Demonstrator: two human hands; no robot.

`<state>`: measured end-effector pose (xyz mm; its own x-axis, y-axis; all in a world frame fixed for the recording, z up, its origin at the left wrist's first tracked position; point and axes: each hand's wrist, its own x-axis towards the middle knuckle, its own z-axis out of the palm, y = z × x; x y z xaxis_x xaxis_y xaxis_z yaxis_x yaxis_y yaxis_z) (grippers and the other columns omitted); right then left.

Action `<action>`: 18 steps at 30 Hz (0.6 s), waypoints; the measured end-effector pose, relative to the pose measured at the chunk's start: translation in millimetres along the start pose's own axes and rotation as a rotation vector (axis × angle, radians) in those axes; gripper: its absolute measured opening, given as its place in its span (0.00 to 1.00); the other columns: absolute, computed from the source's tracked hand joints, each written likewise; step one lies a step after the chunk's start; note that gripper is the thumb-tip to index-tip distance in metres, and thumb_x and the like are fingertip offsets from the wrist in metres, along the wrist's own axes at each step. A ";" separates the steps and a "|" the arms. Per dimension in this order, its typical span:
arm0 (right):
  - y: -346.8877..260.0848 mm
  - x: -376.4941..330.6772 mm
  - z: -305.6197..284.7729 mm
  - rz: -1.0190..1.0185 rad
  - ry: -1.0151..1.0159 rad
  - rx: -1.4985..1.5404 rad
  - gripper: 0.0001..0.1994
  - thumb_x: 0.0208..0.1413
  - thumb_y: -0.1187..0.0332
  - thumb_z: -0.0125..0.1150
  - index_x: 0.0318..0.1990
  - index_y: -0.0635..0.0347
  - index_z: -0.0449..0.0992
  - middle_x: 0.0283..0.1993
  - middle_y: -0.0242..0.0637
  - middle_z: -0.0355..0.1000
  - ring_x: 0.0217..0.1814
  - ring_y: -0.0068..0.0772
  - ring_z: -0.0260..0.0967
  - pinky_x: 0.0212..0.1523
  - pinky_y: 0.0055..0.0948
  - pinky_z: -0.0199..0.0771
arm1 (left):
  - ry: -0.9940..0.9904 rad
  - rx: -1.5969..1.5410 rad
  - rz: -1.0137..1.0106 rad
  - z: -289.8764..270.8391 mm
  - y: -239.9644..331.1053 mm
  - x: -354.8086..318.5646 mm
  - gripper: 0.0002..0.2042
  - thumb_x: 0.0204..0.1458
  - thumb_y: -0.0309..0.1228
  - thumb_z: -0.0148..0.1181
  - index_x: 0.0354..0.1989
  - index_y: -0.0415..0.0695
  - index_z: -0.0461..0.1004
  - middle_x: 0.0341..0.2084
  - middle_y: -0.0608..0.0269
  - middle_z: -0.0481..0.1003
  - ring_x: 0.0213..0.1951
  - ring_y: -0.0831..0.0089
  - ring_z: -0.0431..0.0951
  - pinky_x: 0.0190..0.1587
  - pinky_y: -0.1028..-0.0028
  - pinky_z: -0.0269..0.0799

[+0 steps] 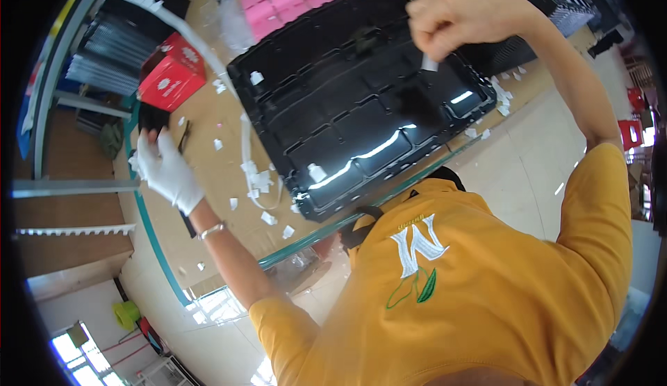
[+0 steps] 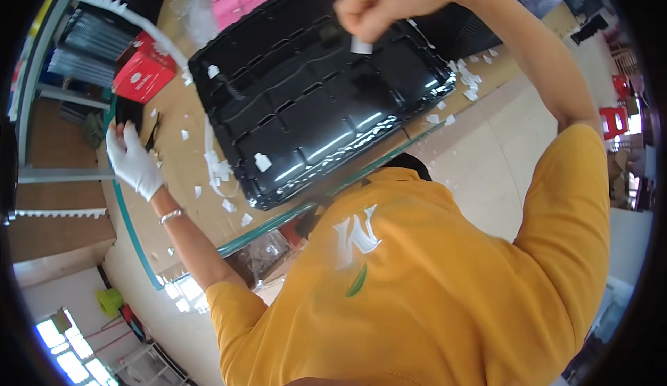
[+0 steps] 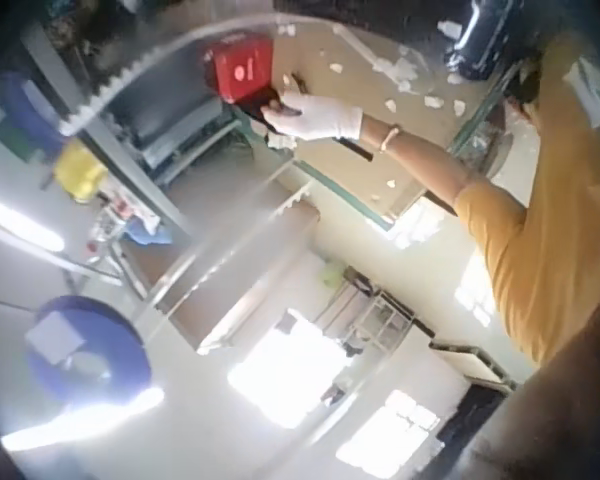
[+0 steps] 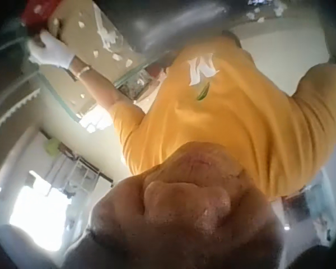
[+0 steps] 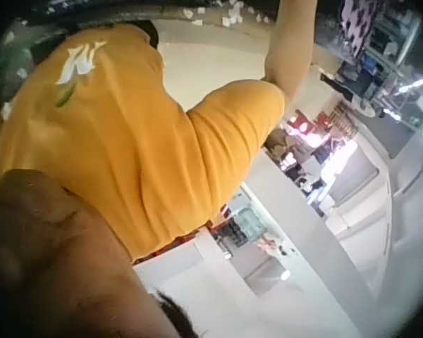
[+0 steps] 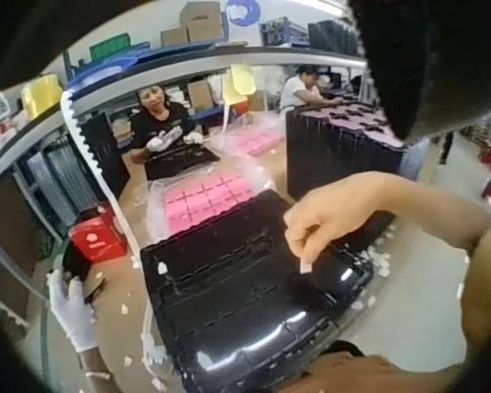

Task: The person assembles black plastic trays by inserting small white plastic clips into the tray's grid structure. They then place pink plastic inserts into the trays and stack the completed units. The process is repeated for multiple trays.

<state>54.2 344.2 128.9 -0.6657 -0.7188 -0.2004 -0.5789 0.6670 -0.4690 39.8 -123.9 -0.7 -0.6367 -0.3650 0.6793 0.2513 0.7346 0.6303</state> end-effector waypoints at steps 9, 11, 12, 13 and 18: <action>57.8 -39.9 58.5 0.068 -0.008 -0.403 0.10 0.37 0.67 0.70 0.20 0.61 0.75 0.26 0.34 0.65 0.36 0.36 0.69 0.42 0.33 0.70 | -0.119 -0.022 -0.144 -13.9 37.5 -44.2 0.17 0.59 0.25 0.57 0.55 0.31 0.70 0.49 0.55 0.75 0.51 0.71 0.74 0.56 0.72 0.68; 71.8 -37.4 72.6 -0.003 0.086 -0.504 0.09 0.37 0.67 0.70 0.21 0.61 0.76 0.28 0.36 0.69 0.36 0.39 0.73 0.37 0.35 0.74 | -0.137 -0.011 -0.115 -12.6 49.6 -49.4 0.17 0.59 0.25 0.57 0.55 0.32 0.70 0.49 0.56 0.75 0.50 0.70 0.75 0.56 0.72 0.68; 68.6 -34.6 74.0 0.046 0.072 -0.562 0.09 0.36 0.67 0.70 0.22 0.62 0.77 0.28 0.38 0.70 0.37 0.40 0.74 0.40 0.36 0.76 | -0.152 0.020 -0.088 -12.4 56.5 -51.9 0.17 0.59 0.26 0.57 0.55 0.32 0.70 0.49 0.56 0.75 0.50 0.70 0.74 0.56 0.72 0.68; 70.0 -34.9 76.2 0.058 0.111 -0.573 0.08 0.37 0.69 0.69 0.24 0.63 0.78 0.29 0.38 0.70 0.37 0.40 0.74 0.40 0.36 0.75 | -0.168 0.051 -0.060 -12.3 63.2 -53.9 0.17 0.59 0.26 0.58 0.55 0.31 0.70 0.49 0.56 0.75 0.50 0.71 0.74 0.56 0.73 0.68; 76.9 -68.5 81.3 -0.047 0.377 -0.630 0.10 0.41 0.73 0.64 0.35 0.64 0.81 0.34 0.37 0.70 0.44 0.37 0.71 0.44 0.34 0.72 | -0.219 0.116 -0.019 -12.1 99.3 -60.2 0.16 0.59 0.25 0.57 0.54 0.31 0.71 0.48 0.55 0.76 0.49 0.70 0.74 0.56 0.72 0.67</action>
<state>93.5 428.8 36.6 -0.6846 -0.7086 0.1708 -0.6959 0.7051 0.1359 112.0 -35.9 25.5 -0.7867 -0.2556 0.5619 0.1608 0.7940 0.5863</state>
